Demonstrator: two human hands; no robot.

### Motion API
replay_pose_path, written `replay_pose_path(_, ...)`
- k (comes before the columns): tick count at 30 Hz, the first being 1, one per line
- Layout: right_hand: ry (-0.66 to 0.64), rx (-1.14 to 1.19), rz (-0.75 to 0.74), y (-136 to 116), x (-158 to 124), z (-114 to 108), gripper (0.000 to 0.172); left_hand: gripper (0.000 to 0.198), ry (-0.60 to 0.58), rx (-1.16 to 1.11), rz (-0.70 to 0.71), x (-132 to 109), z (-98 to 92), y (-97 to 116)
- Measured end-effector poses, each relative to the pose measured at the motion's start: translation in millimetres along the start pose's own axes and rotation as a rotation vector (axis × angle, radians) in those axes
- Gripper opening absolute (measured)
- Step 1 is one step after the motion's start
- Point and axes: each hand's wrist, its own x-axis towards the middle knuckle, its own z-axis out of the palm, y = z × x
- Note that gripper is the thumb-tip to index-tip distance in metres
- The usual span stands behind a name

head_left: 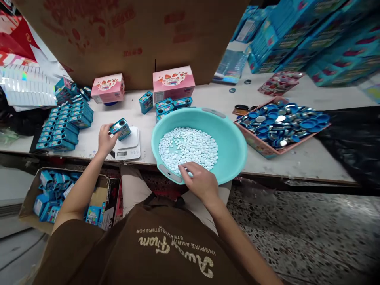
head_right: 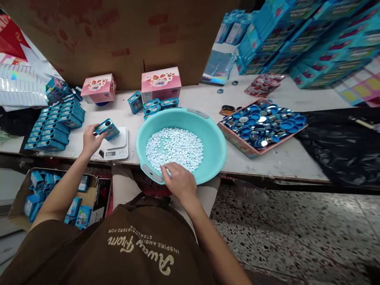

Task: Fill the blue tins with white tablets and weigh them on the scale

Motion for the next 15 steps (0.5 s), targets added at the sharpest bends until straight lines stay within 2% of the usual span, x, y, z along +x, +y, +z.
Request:
replay_pose_path(5, -0.009, -0.019, 0.061, -2, -3, -1, 0.035, 0.04, -0.08, 0.003, -0.013, -4, 13.3, -8)
replay_pose_path(9, 0.006, -0.041, 0.073, -3, -5, 0, 0.034, 0.062, -0.087, -0.01, 0.003, -8, 12.1, -13)
replay_pose_path(11, 0.027, -0.049, 0.065, -2, -5, 2, 0.035, 0.071, -0.04, -0.031, -0.008, -13, 9.1, -21)
replay_pose_path(15, 0.086, -0.04, 0.027, 3, -7, 7, 0.036, 0.054, 0.124, -0.121, -0.098, -29, 2.7, -55)
